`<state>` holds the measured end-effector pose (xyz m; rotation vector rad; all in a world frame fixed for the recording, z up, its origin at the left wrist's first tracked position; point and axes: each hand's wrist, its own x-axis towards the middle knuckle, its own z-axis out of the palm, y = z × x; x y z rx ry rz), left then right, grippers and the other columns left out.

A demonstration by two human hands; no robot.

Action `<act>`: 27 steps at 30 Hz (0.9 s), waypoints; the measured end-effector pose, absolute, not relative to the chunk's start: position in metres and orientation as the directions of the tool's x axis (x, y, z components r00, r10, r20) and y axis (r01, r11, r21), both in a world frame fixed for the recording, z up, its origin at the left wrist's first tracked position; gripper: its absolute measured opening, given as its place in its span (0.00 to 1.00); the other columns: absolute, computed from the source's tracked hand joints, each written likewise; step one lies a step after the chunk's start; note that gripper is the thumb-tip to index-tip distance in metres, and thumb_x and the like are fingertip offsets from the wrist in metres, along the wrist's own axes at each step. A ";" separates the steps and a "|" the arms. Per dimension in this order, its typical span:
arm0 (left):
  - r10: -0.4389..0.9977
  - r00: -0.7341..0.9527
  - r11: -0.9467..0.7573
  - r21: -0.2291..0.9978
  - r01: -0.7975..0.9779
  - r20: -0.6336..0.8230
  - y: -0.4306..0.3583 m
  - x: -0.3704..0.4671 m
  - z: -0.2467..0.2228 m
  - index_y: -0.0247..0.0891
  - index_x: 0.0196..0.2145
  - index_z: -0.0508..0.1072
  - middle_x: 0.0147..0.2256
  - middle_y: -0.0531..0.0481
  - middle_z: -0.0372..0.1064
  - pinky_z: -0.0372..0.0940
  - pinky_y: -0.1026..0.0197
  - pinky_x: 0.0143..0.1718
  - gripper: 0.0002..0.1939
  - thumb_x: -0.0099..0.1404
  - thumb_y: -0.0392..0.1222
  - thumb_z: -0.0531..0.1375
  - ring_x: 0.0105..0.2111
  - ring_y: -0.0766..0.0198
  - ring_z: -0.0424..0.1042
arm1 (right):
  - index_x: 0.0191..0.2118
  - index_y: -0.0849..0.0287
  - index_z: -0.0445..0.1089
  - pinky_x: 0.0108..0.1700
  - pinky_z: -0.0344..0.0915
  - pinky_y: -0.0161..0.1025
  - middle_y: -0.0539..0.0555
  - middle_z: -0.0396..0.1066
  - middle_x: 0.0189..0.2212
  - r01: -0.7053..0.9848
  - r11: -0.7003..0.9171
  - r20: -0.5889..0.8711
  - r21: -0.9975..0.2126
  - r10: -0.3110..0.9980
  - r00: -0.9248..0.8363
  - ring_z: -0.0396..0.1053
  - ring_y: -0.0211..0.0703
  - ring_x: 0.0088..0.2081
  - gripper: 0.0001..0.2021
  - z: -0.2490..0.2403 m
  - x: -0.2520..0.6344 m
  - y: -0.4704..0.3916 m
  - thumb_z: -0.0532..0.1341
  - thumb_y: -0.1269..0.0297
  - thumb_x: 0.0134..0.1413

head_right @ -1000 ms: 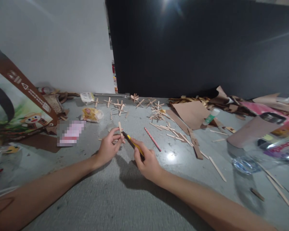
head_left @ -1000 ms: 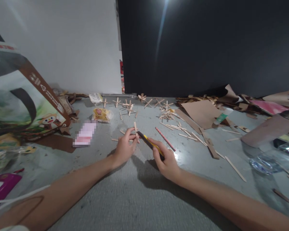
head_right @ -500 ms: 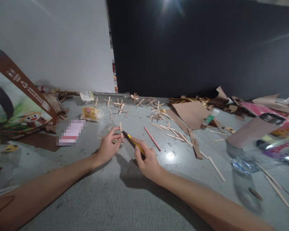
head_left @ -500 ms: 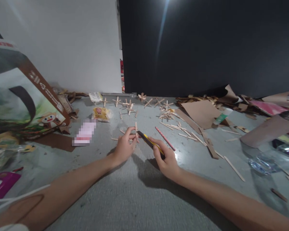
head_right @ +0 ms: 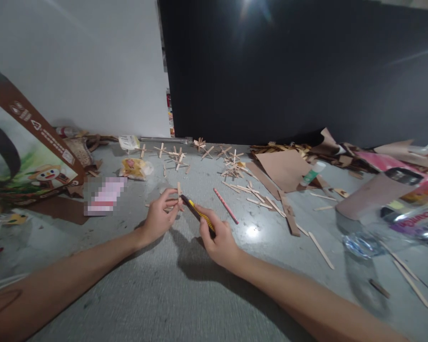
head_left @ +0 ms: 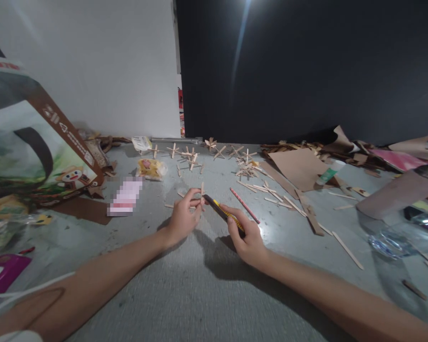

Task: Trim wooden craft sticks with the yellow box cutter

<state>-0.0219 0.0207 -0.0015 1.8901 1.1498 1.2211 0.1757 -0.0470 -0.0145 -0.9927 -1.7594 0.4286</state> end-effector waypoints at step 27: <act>0.915 0.234 -0.386 0.882 0.269 0.329 0.024 -0.024 -0.003 0.40 0.47 0.67 0.28 0.50 0.79 0.65 0.65 0.25 0.14 0.68 0.48 0.62 0.26 0.62 0.77 | 0.60 0.58 0.72 0.29 0.68 0.36 0.56 0.81 0.37 0.439 0.581 0.583 -0.685 0.799 -0.148 0.68 0.38 0.22 0.18 -0.011 0.176 -0.048 0.53 0.65 0.71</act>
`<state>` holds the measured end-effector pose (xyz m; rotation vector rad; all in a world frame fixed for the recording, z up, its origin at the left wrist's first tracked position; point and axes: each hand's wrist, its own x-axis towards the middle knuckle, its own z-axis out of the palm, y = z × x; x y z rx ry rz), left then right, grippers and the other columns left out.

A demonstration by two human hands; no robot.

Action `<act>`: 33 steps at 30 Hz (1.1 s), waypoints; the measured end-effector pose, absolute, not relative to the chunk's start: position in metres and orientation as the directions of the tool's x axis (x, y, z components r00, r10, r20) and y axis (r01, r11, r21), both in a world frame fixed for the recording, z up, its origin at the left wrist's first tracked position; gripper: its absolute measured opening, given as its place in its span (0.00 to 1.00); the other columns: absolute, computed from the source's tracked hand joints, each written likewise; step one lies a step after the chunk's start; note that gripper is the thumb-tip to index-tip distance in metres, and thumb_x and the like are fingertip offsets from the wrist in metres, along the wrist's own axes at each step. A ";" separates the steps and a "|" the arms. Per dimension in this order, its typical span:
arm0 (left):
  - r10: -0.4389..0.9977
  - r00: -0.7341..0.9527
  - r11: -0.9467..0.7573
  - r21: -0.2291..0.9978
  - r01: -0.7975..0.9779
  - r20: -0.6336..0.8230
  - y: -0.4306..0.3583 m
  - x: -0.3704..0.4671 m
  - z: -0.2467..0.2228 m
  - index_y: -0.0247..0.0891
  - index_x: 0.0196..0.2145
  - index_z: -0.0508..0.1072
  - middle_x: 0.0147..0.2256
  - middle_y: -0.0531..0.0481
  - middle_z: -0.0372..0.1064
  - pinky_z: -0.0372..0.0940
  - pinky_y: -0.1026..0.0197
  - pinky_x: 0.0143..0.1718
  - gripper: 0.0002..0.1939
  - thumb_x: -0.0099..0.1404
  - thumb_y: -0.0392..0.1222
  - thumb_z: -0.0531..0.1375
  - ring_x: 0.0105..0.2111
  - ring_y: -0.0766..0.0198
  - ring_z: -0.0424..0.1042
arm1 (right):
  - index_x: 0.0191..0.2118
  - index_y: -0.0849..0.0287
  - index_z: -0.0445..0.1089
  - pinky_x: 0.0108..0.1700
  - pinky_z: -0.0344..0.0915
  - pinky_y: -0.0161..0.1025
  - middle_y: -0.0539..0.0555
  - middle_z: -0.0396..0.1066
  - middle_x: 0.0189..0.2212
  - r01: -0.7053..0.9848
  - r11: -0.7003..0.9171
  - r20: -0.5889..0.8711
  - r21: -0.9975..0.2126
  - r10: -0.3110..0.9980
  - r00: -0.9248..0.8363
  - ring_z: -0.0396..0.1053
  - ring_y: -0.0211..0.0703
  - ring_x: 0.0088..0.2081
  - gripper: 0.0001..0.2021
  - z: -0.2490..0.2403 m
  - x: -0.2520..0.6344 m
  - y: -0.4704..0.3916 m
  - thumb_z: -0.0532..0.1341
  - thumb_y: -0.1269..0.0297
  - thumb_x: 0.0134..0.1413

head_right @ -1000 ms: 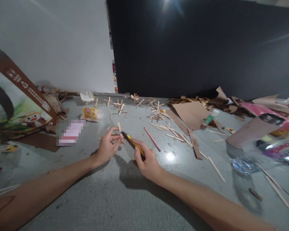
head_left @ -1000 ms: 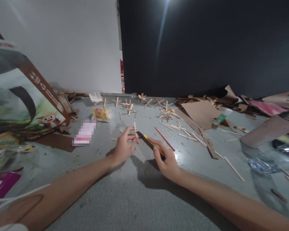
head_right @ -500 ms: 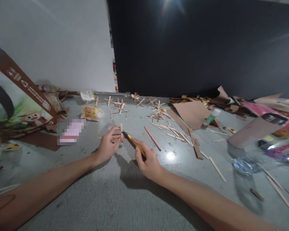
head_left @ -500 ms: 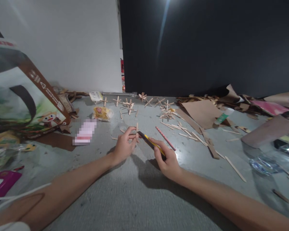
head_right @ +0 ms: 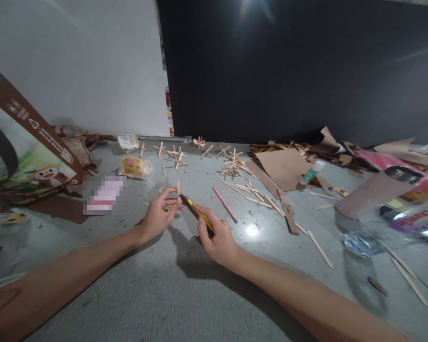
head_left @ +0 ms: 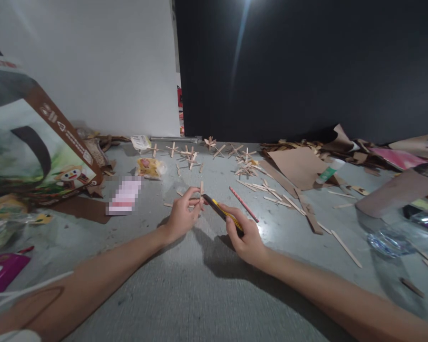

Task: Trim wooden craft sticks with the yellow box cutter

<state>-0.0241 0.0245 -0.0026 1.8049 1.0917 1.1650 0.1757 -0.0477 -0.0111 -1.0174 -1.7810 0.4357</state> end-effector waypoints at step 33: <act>0.915 0.281 -0.358 0.903 0.236 0.289 0.029 -0.024 -0.003 0.41 0.48 0.65 0.30 0.49 0.80 0.69 0.62 0.30 0.15 0.68 0.49 0.62 0.30 0.58 0.81 | 0.60 0.62 0.71 0.26 0.57 0.36 0.46 0.66 0.24 0.402 0.522 0.505 -0.752 0.849 -0.159 0.57 0.37 0.20 0.19 -0.010 0.175 -0.045 0.51 0.62 0.72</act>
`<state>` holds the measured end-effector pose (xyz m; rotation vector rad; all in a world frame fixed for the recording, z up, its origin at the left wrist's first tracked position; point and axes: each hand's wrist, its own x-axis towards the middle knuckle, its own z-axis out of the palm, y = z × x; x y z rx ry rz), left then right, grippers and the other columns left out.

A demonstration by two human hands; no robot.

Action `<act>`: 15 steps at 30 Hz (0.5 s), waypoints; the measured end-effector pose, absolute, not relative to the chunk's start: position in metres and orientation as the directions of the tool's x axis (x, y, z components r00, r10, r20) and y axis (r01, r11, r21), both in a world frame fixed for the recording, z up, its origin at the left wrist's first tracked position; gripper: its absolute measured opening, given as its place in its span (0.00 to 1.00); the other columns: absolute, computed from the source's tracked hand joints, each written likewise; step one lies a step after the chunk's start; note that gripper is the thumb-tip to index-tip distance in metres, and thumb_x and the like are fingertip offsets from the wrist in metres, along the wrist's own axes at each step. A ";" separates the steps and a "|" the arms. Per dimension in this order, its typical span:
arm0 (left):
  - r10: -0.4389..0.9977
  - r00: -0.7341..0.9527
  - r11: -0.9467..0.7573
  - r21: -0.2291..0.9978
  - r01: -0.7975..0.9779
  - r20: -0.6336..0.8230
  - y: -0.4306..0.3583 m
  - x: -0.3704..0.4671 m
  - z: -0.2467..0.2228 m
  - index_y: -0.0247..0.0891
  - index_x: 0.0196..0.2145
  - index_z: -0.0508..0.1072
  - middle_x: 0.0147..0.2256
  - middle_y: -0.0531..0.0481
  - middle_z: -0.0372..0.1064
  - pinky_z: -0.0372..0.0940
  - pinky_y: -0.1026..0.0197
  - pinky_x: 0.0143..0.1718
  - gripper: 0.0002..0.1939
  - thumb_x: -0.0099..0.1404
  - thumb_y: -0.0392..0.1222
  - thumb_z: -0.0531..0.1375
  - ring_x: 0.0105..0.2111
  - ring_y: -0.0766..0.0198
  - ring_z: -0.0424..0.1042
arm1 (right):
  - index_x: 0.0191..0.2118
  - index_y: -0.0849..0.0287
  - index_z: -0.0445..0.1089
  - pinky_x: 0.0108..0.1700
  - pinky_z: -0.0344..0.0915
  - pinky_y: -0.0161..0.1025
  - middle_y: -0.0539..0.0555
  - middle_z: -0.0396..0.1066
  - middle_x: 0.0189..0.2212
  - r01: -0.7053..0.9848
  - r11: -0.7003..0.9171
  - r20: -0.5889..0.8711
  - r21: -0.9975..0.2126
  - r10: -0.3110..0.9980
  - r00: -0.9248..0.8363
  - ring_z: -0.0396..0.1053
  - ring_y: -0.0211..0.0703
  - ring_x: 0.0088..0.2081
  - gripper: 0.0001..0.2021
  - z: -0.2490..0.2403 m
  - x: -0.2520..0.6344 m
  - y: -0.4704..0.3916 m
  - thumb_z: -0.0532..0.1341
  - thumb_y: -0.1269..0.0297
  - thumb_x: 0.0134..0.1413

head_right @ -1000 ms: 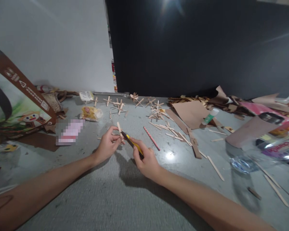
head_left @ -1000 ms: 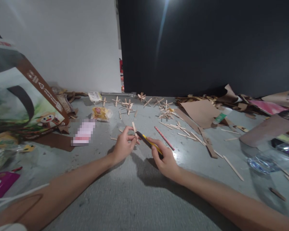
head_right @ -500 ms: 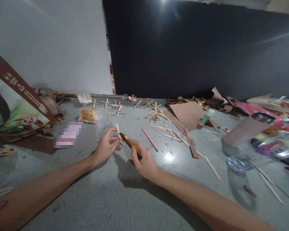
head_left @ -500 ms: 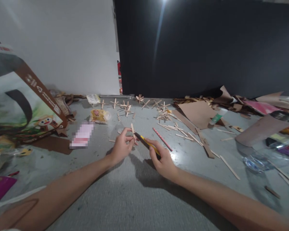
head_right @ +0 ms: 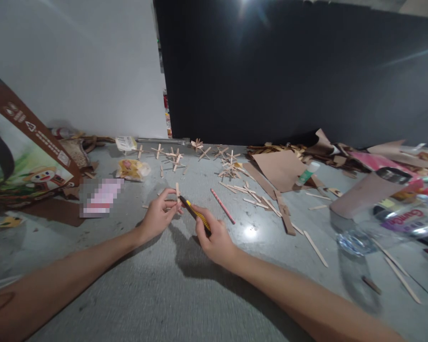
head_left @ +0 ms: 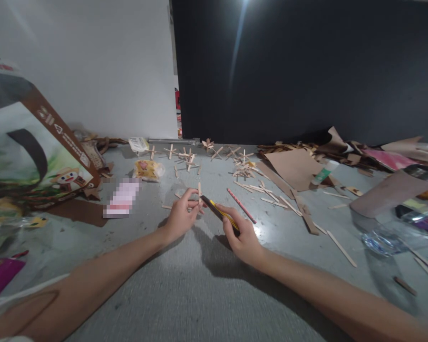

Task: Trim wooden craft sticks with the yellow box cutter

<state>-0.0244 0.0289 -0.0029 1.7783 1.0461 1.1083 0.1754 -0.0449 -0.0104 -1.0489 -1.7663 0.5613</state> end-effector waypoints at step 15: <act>0.916 0.285 -0.348 0.913 0.215 0.283 0.029 -0.025 -0.004 0.42 0.47 0.64 0.32 0.46 0.81 0.67 0.63 0.28 0.18 0.67 0.52 0.63 0.30 0.58 0.81 | 0.60 0.59 0.71 0.26 0.61 0.36 0.48 0.71 0.25 0.439 0.540 0.531 -0.718 0.833 -0.155 0.60 0.39 0.20 0.18 -0.016 0.177 -0.045 0.52 0.63 0.72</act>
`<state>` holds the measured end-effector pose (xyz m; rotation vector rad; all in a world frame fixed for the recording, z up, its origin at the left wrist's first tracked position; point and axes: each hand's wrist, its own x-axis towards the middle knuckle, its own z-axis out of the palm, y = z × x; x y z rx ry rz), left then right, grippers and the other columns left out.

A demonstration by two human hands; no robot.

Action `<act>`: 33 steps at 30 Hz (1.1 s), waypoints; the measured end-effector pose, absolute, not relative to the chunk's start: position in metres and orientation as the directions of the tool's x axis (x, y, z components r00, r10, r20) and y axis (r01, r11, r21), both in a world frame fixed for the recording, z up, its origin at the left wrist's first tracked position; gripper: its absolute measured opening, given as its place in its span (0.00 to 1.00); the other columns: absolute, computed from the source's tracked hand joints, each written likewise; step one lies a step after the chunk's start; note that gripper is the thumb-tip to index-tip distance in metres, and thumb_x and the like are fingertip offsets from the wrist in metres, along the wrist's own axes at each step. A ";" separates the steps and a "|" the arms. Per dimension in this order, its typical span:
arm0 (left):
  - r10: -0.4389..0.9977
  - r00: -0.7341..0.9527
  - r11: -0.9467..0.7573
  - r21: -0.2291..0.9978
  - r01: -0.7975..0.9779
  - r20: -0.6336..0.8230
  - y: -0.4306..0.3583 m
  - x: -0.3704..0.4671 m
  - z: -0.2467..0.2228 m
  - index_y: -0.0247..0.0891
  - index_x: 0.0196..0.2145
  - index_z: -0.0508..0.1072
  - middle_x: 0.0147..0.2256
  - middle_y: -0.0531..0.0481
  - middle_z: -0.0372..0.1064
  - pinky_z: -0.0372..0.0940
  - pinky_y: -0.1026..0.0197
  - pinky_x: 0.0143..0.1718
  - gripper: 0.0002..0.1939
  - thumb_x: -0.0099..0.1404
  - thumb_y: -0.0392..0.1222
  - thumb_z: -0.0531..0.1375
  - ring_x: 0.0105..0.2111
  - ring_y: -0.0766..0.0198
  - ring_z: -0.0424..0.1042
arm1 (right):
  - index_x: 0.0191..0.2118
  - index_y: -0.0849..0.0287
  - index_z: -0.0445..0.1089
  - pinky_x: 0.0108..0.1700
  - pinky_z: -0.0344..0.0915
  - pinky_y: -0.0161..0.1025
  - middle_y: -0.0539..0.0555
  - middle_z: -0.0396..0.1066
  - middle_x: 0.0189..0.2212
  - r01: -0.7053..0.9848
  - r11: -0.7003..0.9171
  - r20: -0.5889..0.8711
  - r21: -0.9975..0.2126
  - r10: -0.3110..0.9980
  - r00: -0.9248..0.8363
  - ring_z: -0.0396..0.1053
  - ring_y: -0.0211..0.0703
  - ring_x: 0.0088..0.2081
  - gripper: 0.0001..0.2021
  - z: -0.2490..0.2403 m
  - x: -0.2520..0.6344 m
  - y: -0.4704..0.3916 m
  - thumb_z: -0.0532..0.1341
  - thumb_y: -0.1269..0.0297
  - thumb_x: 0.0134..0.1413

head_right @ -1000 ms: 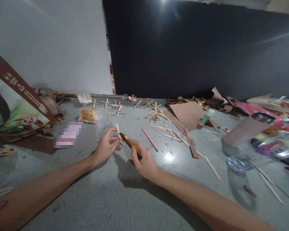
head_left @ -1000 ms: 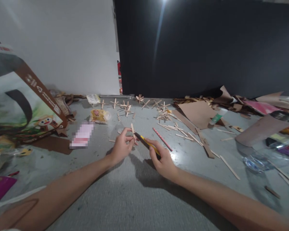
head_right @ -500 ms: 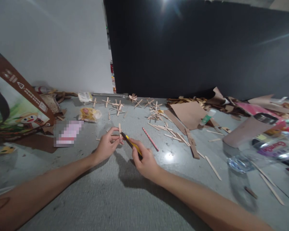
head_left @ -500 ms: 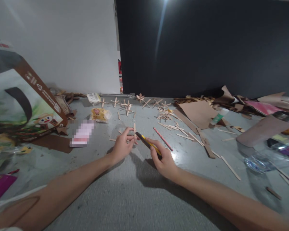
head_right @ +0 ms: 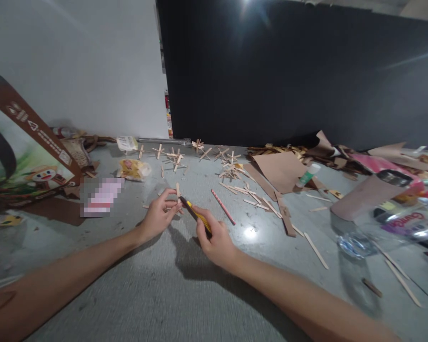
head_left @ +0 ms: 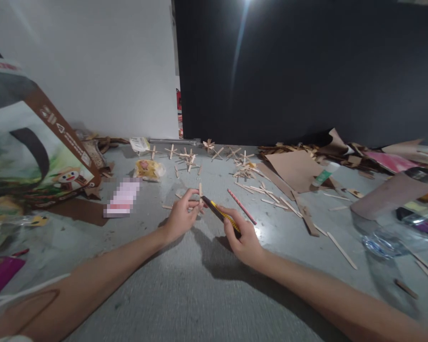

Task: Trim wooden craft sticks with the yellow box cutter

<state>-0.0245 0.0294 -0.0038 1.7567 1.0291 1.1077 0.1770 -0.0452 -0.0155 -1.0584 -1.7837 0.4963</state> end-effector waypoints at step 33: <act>0.917 0.281 -0.363 0.886 0.289 0.284 0.030 -0.024 -0.001 0.42 0.46 0.65 0.25 0.54 0.76 0.67 0.62 0.31 0.12 0.68 0.47 0.61 0.27 0.60 0.78 | 0.60 0.60 0.72 0.28 0.62 0.37 0.50 0.71 0.26 0.421 0.487 0.470 -0.765 0.870 -0.151 0.63 0.40 0.21 0.19 -0.011 0.175 -0.043 0.51 0.61 0.73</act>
